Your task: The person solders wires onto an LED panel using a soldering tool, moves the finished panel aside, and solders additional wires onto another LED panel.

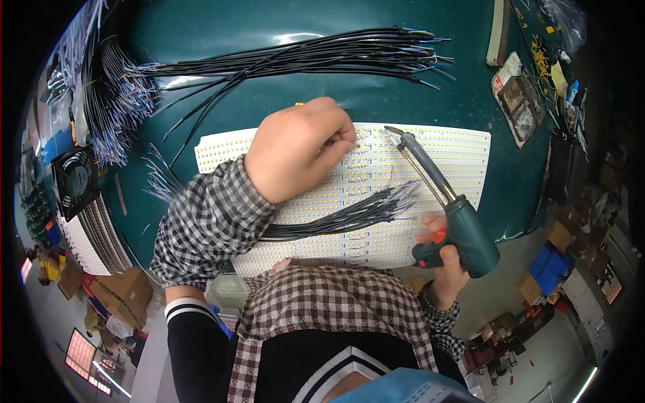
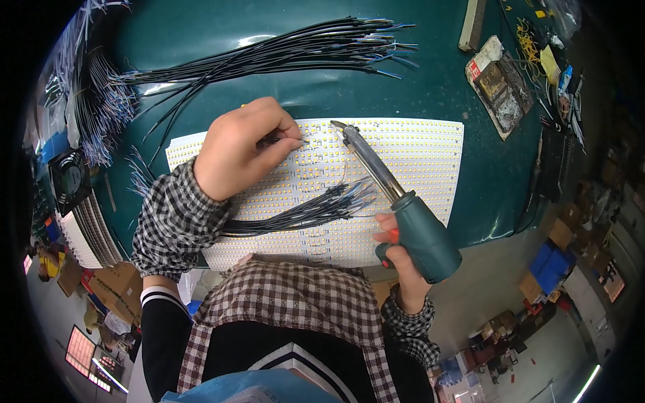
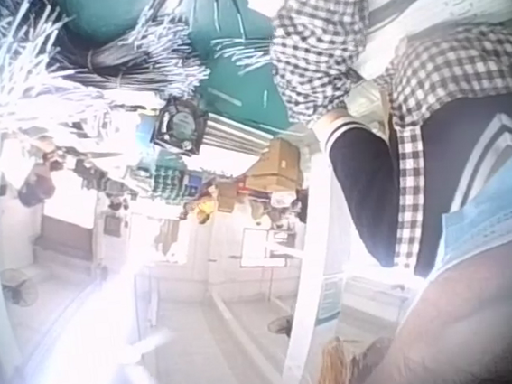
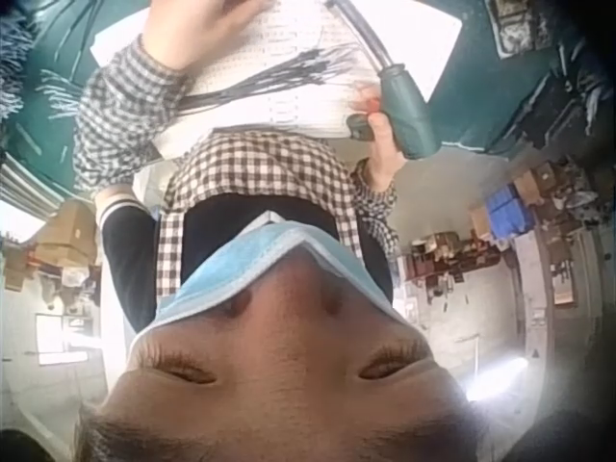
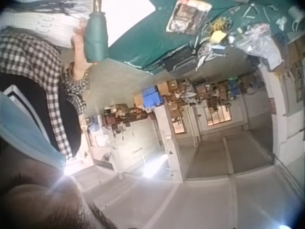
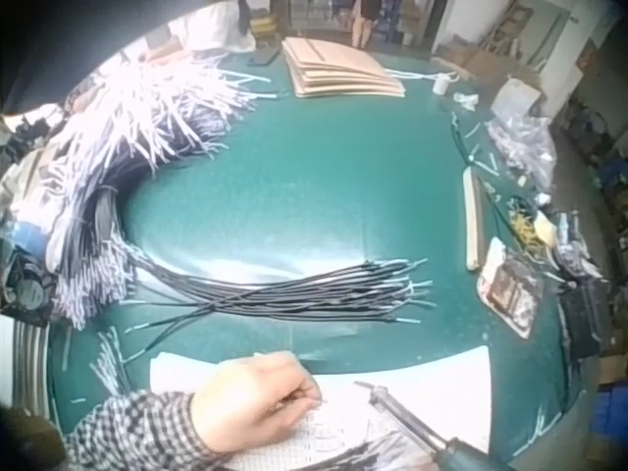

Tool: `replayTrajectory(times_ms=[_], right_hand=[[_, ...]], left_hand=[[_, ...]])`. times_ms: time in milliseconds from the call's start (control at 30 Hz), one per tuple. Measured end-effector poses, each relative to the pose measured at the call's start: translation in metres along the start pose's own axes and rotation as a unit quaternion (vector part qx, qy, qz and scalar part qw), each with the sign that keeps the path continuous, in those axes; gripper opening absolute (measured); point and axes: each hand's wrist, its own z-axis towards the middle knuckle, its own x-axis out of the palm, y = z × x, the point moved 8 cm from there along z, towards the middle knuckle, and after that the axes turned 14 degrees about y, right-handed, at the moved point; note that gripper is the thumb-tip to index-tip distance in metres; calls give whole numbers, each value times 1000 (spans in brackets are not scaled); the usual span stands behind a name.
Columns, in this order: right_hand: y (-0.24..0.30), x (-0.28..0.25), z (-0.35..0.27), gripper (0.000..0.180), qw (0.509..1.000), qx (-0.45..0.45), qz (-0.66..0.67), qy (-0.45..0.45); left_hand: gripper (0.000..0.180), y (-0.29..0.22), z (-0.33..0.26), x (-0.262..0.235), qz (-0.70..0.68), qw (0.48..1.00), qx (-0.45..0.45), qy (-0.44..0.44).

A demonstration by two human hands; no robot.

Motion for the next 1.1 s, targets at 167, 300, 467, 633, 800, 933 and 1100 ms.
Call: replayTrajectory(times_ms=[167,300,467,633,800,933,1100], right_hand=[[-1,-1,0,63,1000,-4,4,-10],[-1,-2,-1,63,1000,0,4,-17],[0,-3,-1,63,1000,4,-2,-18],[2,-2,-2,51,996,-26,80,-10],[0,-2,-3,59,1000,-14,16,-13],[-1,0,-4,39,995,-35,89,16],[-2,4,-4,46,999,-7,10,48]], left_hand=[[10,-11,0,-1,55,998,30,-2],[10,-11,0,1,65,997,43,21],[9,-14,0,1,94,995,39,-25],[10,-3,2,4,-31,997,-10,-69],[11,6,3,7,-28,996,-68,-44],[10,9,5,7,-54,994,-82,-41],[9,7,5,6,-43,995,-77,-50]])
